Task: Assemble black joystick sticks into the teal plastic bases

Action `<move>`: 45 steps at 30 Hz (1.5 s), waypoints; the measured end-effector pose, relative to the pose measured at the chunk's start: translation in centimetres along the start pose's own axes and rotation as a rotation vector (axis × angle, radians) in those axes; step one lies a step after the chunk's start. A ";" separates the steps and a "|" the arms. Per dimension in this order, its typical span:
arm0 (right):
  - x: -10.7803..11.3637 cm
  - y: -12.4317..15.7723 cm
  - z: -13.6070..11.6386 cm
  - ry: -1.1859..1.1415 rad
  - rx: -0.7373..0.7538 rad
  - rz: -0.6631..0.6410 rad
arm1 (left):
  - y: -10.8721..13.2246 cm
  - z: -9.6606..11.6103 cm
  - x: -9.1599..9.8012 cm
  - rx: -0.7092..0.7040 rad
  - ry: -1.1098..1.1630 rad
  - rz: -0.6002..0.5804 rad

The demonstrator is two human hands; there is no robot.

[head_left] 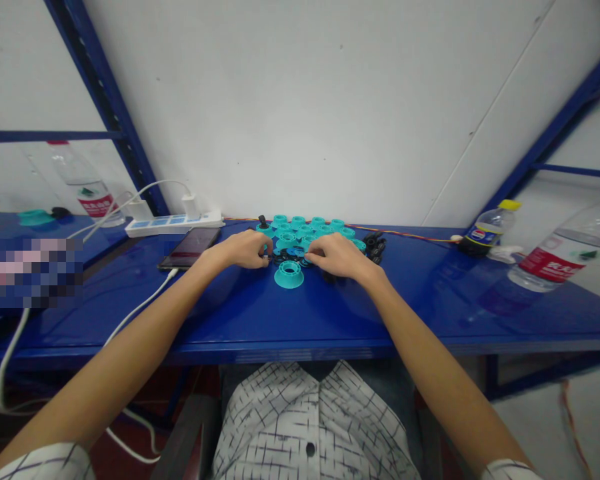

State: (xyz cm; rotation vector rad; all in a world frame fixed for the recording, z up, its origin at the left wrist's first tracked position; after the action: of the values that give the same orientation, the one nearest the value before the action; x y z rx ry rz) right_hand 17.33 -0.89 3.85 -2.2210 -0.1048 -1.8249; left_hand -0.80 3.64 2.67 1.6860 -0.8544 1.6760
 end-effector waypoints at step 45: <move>0.6 0.4 -0.9 -0.133 0.100 0.054 | 0.1 -1.0 -0.9 0.081 0.160 -0.144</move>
State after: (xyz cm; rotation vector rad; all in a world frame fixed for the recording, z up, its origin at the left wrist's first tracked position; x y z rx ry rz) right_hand 16.63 -1.60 4.50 -2.2511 -0.1558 -1.6078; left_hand -1.51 4.39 1.79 1.6009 -0.5835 1.7384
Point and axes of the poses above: each hand's wrist, its own y-axis away from the middle knuckle, its own x-axis out of the back of the hand, z = x × y, the point moved 5 cm from there along -y, towards the middle knuckle, and after that the axes turned 13 degrees about -x, right-handed, at the moved point
